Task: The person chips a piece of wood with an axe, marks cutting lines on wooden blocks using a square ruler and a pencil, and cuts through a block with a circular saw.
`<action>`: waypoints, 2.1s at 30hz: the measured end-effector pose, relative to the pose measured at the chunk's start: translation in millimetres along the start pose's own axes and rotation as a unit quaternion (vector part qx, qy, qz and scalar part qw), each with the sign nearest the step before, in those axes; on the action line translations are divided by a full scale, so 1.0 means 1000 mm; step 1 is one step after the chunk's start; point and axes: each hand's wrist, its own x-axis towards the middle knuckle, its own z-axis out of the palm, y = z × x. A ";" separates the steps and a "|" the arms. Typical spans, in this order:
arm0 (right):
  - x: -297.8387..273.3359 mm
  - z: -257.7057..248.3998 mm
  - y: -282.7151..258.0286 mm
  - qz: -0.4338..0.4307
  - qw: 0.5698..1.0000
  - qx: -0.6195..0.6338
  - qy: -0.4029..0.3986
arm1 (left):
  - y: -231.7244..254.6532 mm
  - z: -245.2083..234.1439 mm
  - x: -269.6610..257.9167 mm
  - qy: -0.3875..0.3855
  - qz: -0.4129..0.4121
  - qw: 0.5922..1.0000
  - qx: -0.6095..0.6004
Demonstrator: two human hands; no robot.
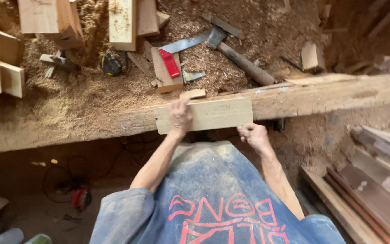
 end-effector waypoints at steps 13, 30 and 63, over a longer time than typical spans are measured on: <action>0.243 -0.139 -0.057 -0.345 0.789 -0.447 0.240 | 0.093 0.023 0.037 -0.010 -0.112 0.993 0.019; 0.284 -0.107 -0.105 -0.153 0.701 -0.650 0.249 | 0.097 0.027 0.038 -0.015 -0.162 0.986 0.041; 0.153 0.173 -0.240 -0.172 0.918 -0.351 -0.063 | 0.075 0.057 0.017 0.047 -0.107 0.989 -0.087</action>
